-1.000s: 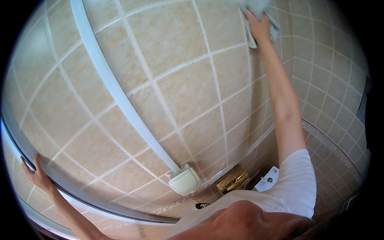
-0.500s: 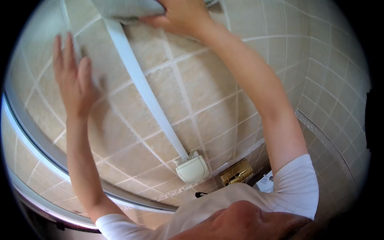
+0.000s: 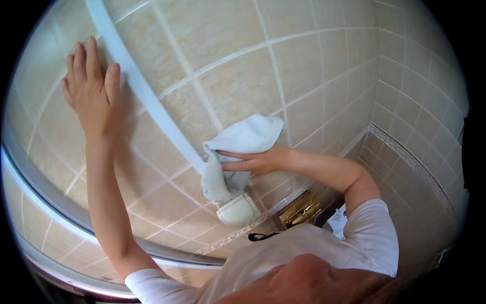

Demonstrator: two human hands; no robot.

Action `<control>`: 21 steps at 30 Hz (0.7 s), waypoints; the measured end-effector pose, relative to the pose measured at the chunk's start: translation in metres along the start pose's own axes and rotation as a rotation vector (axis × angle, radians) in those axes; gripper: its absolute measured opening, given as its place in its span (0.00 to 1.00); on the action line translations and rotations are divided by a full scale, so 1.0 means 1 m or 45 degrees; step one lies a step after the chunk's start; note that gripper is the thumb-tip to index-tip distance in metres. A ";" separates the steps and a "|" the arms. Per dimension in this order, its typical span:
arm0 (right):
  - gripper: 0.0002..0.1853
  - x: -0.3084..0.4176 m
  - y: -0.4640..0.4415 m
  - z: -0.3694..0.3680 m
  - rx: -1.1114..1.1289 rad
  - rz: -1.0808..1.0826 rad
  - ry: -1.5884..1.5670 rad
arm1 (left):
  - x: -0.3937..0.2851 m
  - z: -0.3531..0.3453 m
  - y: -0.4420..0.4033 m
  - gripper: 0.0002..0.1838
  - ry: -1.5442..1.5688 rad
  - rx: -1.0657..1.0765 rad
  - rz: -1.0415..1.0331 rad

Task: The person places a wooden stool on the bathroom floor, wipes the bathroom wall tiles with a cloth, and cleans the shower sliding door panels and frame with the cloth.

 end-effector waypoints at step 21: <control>0.45 -0.232 0.170 0.239 -1.359 -1.313 0.357 | -0.050 -0.014 -0.013 0.30 -0.070 -0.049 -0.017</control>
Point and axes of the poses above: each hand's wrist, its own y-axis away from the middle knuckle, its own z-axis out of the back of the hand, x = y × z, the point moved 9 cm from there along -y, towards the middle knuckle, and after that the axes turned 1 degree about -y, right-handed, at the moved point
